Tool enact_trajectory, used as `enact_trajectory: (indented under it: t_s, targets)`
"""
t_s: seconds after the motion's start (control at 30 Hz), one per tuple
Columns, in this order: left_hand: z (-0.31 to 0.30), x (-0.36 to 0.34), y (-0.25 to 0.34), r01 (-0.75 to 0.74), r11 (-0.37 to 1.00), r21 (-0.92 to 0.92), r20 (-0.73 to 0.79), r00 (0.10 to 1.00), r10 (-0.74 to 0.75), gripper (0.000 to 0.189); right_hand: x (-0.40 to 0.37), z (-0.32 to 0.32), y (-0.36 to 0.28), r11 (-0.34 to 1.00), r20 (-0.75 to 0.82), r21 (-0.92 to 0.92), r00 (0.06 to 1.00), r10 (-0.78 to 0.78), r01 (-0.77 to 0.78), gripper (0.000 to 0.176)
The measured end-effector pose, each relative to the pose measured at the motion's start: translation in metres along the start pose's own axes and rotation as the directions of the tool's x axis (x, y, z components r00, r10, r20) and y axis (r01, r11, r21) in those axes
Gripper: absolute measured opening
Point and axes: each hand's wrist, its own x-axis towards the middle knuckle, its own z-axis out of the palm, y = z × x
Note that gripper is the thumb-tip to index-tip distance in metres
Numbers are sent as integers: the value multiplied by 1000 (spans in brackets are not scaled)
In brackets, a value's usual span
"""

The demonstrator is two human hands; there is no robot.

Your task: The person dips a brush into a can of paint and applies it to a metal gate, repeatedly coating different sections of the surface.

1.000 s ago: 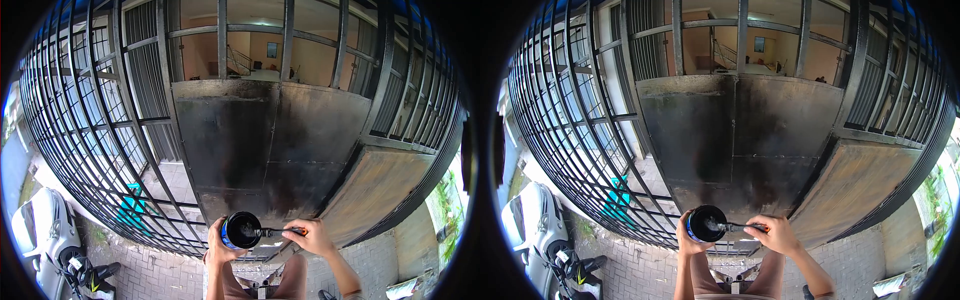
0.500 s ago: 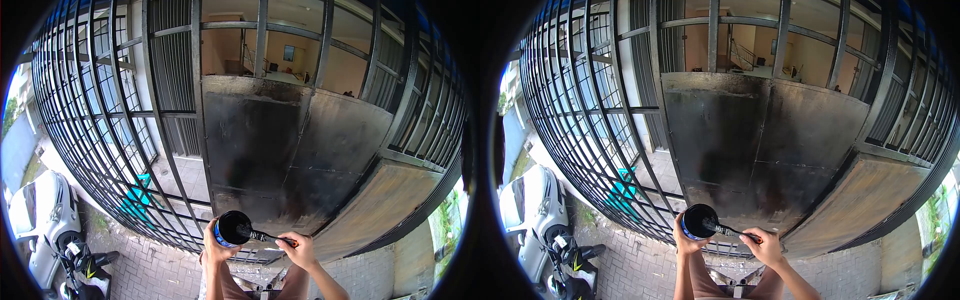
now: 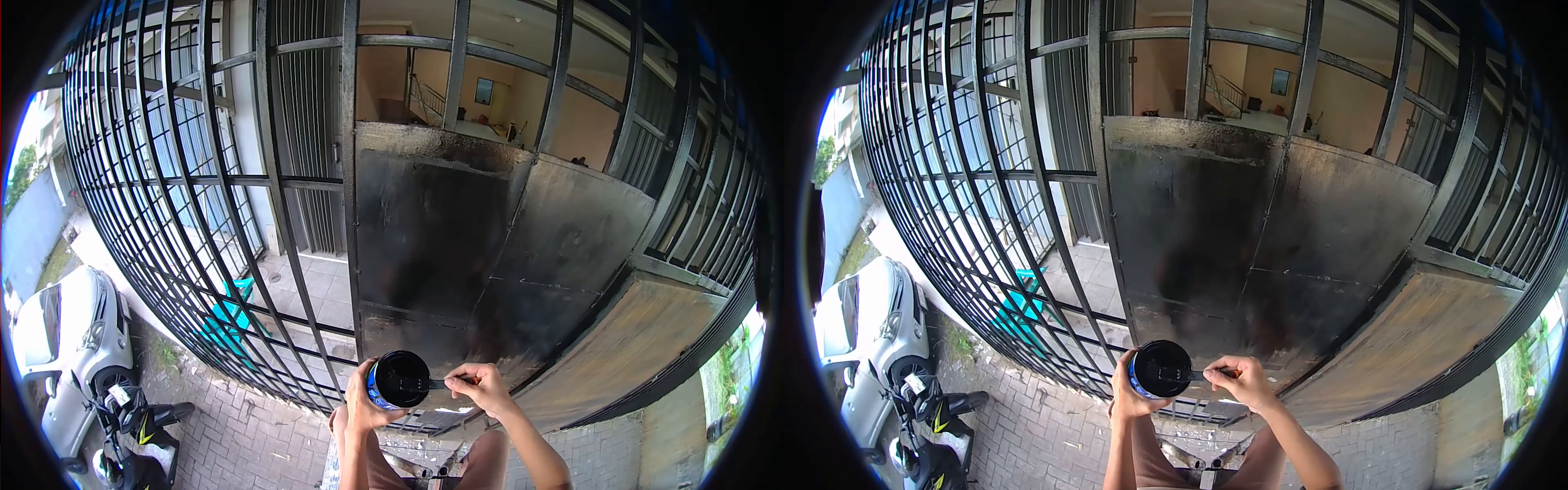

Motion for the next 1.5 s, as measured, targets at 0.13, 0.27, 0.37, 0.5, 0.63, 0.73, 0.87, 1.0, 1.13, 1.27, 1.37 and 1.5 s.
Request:
enact_trajectory:
  t_s: [0.13,0.27,0.37,0.5,0.63,0.73,0.87,1.0,1.13,1.27,1.37,1.5]
  targets:
    - [0,0,6,43,999,-7,8,999,-43,98,-5,-7,9,993,-41,113,999,-18,23,11]
    - [4,-3,-2,61,998,-31,0,998,-61,101,-12,-7,13,976,-35,207,997,70,-61,11]
    - [4,-6,-7,65,998,-8,-15,998,-65,101,-15,6,25,960,-45,269,995,92,-76,16]
    - [1,-5,-12,103,994,49,-94,991,-98,100,-21,30,62,889,-64,446,987,150,-106,17]
    - [-5,-9,-22,135,983,125,-146,982,-117,99,-18,64,68,901,-118,431,987,109,-48,11]
    - [-13,-9,-25,157,979,131,-189,973,-130,100,-10,86,80,891,-164,453,985,55,26,10]
    - [-25,-13,-34,178,977,119,-248,958,-144,102,2,106,106,857,-239,508,970,49,82,11]
    - [-31,-16,-36,225,967,118,-306,935,-180,101,21,116,131,919,-344,371,939,3,133,12]
    - [-34,-16,-39,226,971,76,-340,921,-188,102,51,143,146,910,-469,356,883,-23,212,11]
    - [-35,-16,-38,228,973,45,-326,924,-201,103,53,176,185,836,-473,515,876,93,190,10]
    - [-35,-15,-34,226,973,53,-314,928,-199,102,44,188,202,852,-414,523,881,231,22,12]
    - [-35,-15,-35,224,972,66,-300,934,-195,103,45,184,162,841,-392,537,862,321,-69,11]
